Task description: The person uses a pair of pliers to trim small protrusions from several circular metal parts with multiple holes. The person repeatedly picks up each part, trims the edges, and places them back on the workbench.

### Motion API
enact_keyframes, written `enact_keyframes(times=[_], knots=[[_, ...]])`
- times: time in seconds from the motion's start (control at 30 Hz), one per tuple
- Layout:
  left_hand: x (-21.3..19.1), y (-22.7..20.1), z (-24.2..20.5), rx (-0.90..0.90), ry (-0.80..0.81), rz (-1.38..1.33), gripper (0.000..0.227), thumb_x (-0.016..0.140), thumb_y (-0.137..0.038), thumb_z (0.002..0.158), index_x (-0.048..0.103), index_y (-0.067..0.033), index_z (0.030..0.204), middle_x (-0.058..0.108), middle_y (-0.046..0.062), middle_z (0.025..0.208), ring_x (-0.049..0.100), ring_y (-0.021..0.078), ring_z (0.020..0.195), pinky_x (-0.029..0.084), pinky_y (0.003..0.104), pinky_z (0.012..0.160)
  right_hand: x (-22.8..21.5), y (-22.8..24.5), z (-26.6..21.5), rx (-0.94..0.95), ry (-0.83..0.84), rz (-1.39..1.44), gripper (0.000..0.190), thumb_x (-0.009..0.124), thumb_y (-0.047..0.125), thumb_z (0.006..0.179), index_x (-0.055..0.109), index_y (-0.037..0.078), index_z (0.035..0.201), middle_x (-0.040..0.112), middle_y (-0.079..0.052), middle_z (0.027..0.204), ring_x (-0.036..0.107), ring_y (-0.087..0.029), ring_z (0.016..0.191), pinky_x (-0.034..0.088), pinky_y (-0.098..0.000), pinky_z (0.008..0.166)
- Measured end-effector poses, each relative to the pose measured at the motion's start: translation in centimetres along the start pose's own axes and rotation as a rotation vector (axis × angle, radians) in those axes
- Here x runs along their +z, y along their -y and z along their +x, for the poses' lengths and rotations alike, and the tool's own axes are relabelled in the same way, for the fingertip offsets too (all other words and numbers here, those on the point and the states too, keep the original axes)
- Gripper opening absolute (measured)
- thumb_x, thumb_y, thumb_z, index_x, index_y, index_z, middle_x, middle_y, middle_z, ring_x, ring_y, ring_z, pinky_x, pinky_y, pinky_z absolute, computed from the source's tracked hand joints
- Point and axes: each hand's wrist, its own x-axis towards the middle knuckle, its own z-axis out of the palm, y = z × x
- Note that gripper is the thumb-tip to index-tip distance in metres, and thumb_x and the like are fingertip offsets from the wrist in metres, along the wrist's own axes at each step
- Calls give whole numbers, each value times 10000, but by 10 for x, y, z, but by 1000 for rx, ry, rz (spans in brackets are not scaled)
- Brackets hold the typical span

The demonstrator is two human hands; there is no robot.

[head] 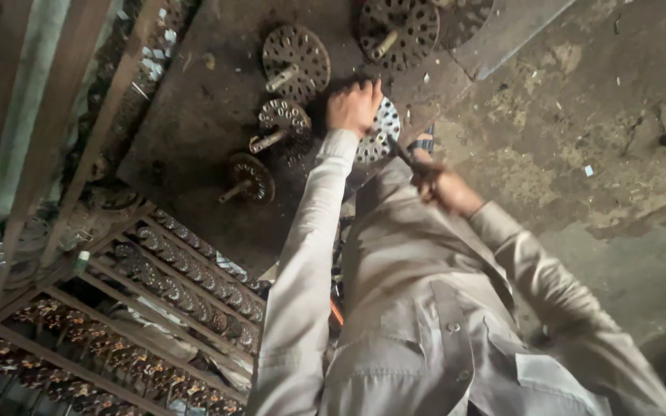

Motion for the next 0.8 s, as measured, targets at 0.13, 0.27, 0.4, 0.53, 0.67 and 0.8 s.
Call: enact_keyframes(times=[0.13,0.27,0.4,0.53,0.67,0.8], knots=[[17,25,-6,-184,131,-192,453,491,-433,1033,695,-142,750,671,143,646,643,352,512,513,502,495,35,14,-26,-225,93,123,109,613,-53,875,518,-7,901,498,-125,837,505,-262,793,387,-393,694],[42,32,-37,-191,72,-131,479,521,-441,1028,663,-141,682,655,148,623,625,377,526,494,525,513,33,64,-27,-684,-136,-592,336,581,-54,830,594,-26,1164,588,-224,1186,571,-407,1097,483,-463,937],[38,50,-21,-138,-64,-151,447,541,-424,1007,666,-135,690,659,136,631,622,379,526,488,522,505,43,113,-10,-625,-42,-463,411,595,-30,860,588,-38,1271,580,-212,1239,585,-369,1150,459,-459,975],[22,40,-28,-86,-84,-240,403,571,-367,1017,658,-115,714,672,132,676,641,375,569,481,524,527,47,116,-22,-97,141,-82,309,504,23,925,623,-43,1203,687,-172,1102,685,-307,966,555,-396,843],[7,36,-25,-82,-127,-304,349,570,-346,1023,686,-110,793,677,135,710,639,370,593,491,512,557,56,107,-16,262,106,434,227,469,40,923,575,-41,1107,696,-160,1012,739,-290,868,630,-403,759],[5,36,-26,-104,-122,-327,338,582,-337,1018,701,-108,801,666,145,687,634,371,588,487,513,555,59,93,-11,278,-11,338,146,513,26,869,606,-13,974,656,-135,874,689,-250,735,572,-364,609]])
